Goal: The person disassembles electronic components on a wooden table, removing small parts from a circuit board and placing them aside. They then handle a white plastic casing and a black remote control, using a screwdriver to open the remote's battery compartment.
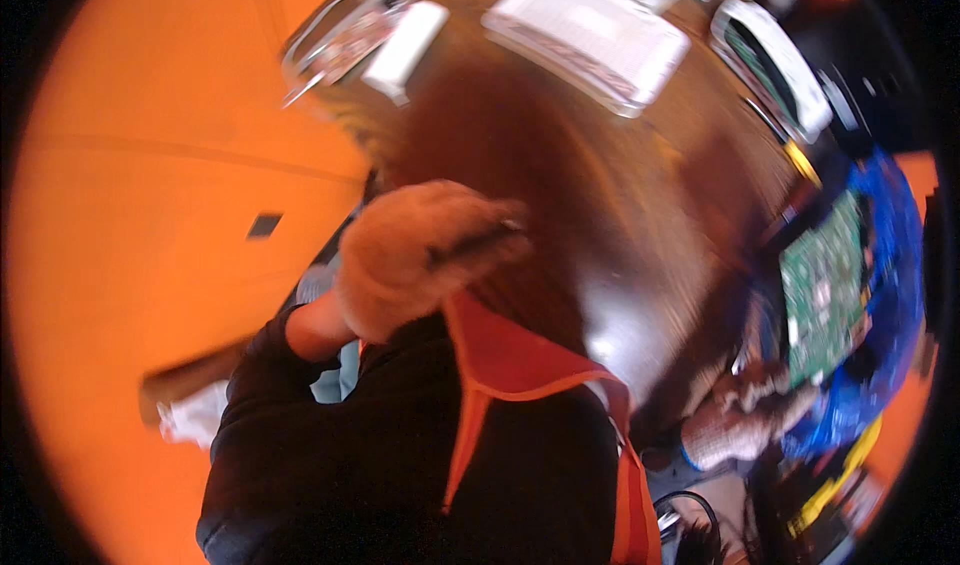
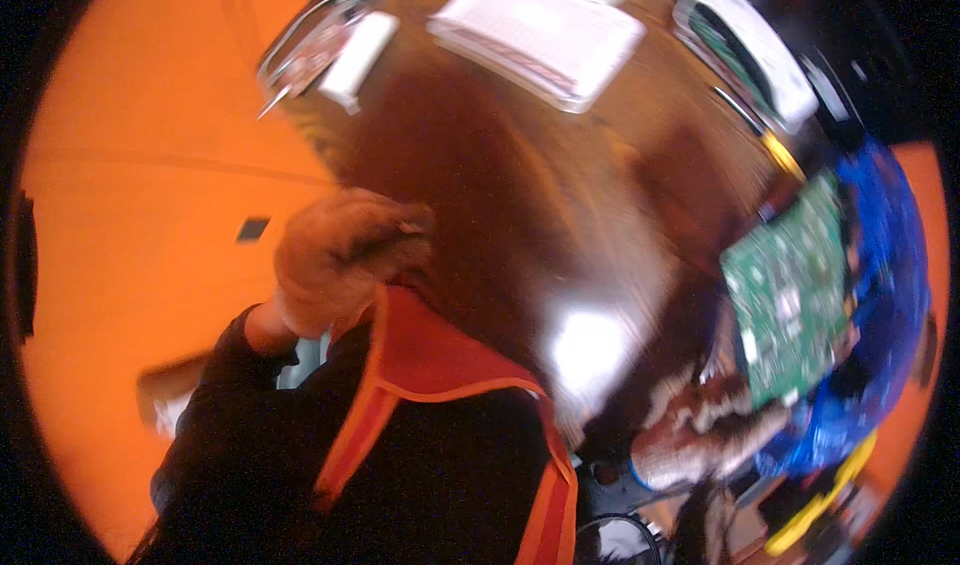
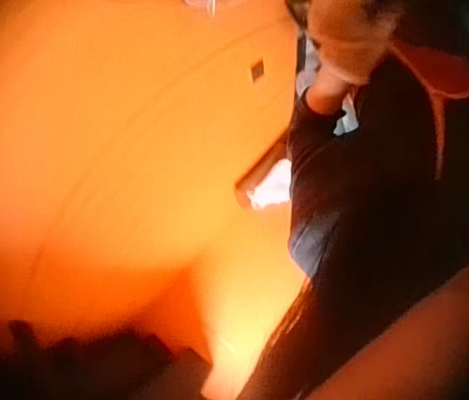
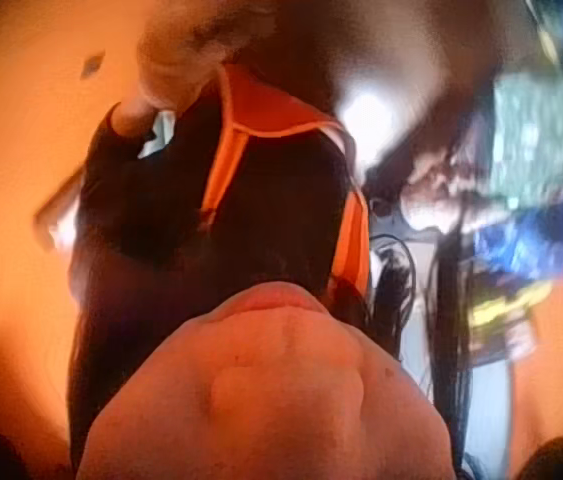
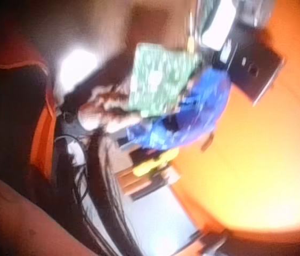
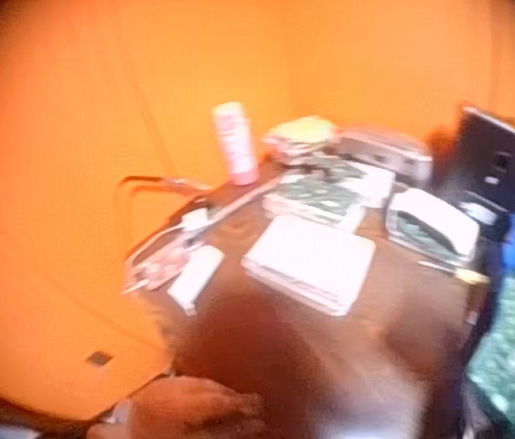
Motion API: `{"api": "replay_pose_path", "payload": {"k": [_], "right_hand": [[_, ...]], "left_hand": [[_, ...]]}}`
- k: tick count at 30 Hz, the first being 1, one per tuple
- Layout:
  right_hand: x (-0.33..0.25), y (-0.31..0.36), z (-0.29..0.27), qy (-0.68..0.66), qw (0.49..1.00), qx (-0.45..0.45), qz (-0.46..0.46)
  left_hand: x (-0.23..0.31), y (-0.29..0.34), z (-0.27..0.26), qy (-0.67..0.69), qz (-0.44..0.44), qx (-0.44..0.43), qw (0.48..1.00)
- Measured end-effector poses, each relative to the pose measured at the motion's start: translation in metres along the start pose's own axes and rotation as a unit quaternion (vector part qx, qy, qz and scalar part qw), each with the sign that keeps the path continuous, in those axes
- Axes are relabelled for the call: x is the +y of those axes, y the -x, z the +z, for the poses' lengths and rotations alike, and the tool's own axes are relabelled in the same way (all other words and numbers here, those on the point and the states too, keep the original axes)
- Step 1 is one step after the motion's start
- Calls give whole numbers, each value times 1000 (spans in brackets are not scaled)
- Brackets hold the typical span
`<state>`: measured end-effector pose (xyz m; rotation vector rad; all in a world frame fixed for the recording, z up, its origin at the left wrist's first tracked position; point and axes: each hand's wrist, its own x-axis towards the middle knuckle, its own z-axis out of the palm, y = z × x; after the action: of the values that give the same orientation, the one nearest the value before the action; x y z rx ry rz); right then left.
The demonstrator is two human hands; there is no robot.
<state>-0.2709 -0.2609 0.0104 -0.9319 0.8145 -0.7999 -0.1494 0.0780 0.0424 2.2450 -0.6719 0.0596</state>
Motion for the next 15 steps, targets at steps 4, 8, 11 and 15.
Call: {"api": "replay_pose_path", "payload": {"k": [4,8,11,15], "right_hand": [[17,-14,-2,124,986,-89,-70],[27,-26,-1,158,973,-146,-85],[30,-33,-4,179,966,-161,-98],[31,-37,-9,189,962,-171,-102]], "left_hand": [[-60,88,-40,-281,-64,92,953],[-150,144,-40,-271,-359,92,889],[-211,158,-38,-201,-511,35,835],[-257,156,-39,-238,-472,-119,841]]}}
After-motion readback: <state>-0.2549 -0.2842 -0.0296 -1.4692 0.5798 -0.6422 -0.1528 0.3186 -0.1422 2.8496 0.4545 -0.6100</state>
